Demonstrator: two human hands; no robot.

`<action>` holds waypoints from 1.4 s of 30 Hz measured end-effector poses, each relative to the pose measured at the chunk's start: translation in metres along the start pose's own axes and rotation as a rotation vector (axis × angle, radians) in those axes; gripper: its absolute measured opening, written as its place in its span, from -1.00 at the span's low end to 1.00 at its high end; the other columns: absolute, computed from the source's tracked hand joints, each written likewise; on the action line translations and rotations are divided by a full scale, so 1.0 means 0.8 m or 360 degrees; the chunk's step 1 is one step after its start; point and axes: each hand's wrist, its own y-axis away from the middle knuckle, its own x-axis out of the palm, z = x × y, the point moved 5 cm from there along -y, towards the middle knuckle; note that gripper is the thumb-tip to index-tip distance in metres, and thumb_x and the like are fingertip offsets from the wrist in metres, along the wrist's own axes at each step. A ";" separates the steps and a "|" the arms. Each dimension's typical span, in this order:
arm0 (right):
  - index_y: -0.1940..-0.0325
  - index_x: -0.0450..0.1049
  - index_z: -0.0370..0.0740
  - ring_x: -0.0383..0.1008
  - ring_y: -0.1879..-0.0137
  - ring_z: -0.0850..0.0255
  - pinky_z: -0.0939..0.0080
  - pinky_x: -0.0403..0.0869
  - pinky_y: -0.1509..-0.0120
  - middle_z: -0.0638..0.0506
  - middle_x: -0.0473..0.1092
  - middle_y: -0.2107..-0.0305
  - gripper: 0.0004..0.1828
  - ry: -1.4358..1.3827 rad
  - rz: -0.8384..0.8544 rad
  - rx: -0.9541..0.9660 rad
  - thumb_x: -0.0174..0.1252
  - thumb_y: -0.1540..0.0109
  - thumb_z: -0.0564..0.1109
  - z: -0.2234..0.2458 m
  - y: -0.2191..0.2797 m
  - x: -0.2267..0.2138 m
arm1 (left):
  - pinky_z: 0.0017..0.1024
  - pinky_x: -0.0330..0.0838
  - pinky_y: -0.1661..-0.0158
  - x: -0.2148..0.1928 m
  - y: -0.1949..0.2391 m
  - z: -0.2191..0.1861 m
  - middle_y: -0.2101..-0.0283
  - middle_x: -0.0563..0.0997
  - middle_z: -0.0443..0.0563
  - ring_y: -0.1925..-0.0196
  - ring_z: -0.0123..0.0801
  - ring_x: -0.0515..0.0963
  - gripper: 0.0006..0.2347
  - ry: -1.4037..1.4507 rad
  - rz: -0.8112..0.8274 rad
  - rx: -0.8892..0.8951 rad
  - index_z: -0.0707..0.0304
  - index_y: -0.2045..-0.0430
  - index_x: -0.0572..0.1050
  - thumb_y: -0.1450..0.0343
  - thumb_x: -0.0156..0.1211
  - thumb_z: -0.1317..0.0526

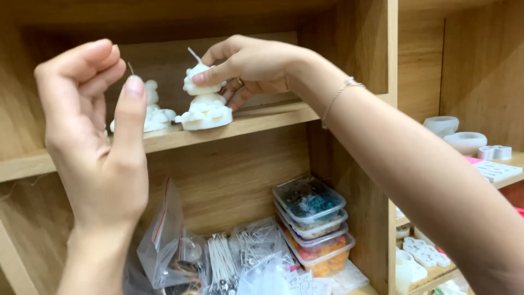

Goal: Picking up decorative shaped candles from a storage shelf and placing them onto a glass display shelf.

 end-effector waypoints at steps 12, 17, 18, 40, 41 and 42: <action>-0.05 0.48 -0.28 0.48 0.21 0.33 0.24 0.59 0.09 0.05 0.49 0.19 -0.70 -0.0091 0.0040 -0.0141 0.23 -0.42 0.01 0.040 0.113 0.003 | 0.07 0.30 -0.24 0.039 0.154 -0.118 -0.14 0.41 0.23 -0.21 -0.05 0.42 -0.57 0.2117 -0.0847 -0.1504 0.20 -0.16 0.28 -0.47 0.20 0.04; -0.04 0.53 -0.21 0.69 0.10 0.33 0.28 0.71 0.06 0.09 0.62 0.21 -0.65 0.0269 -0.0147 -0.0145 0.23 -0.27 0.04 0.050 0.218 0.096 | 0.41 0.28 -0.31 0.075 0.211 -0.171 -0.14 0.47 0.42 -0.25 0.22 0.46 -0.33 0.3334 -0.0676 -0.1893 0.26 -0.26 0.29 -0.46 0.24 -0.28; -0.07 0.52 -0.25 0.69 0.10 0.30 0.26 0.70 0.07 0.06 0.63 0.19 -0.62 0.0187 0.0024 -0.0153 0.24 -0.26 0.02 0.041 0.237 0.114 | 0.32 0.30 -0.30 0.077 0.220 -0.184 -0.17 0.46 0.39 -0.23 0.14 0.48 -0.25 0.3307 -0.0536 -0.1870 0.33 -0.30 0.29 -0.42 0.18 -0.33; 0.14 0.64 -0.34 0.62 0.11 0.34 0.28 0.58 -0.04 0.00 0.65 0.29 -0.77 -0.0245 -0.0100 0.0475 0.29 -0.25 -0.10 -0.184 0.420 0.299 | -0.14 0.56 0.13 0.096 0.519 -0.312 0.20 0.63 0.00 0.12 -0.27 0.63 -0.54 0.2148 -0.1266 -0.3895 0.15 0.14 0.55 -0.26 0.25 -0.18; 0.14 0.64 -0.34 0.62 0.11 0.34 0.28 0.58 -0.04 0.00 0.65 0.29 -0.77 -0.0259 -0.0087 0.0476 0.29 -0.25 -0.10 -0.191 0.422 0.300 | -0.14 0.56 0.13 0.092 0.520 -0.314 0.20 0.63 0.00 0.12 -0.27 0.63 -0.54 0.2130 -0.1285 -0.3898 0.15 0.14 0.55 -0.26 0.25 -0.18; 0.14 0.62 -0.37 0.62 0.10 0.32 0.28 0.59 -0.05 -0.02 0.64 0.27 -0.77 -0.0456 -0.0141 0.0505 0.28 -0.26 -0.12 -0.199 0.425 0.299 | -0.15 0.56 0.14 0.090 0.520 -0.317 0.21 0.63 -0.01 0.14 -0.28 0.62 -0.53 0.2167 -0.1318 -0.3899 0.18 0.14 0.56 -0.26 0.26 -0.18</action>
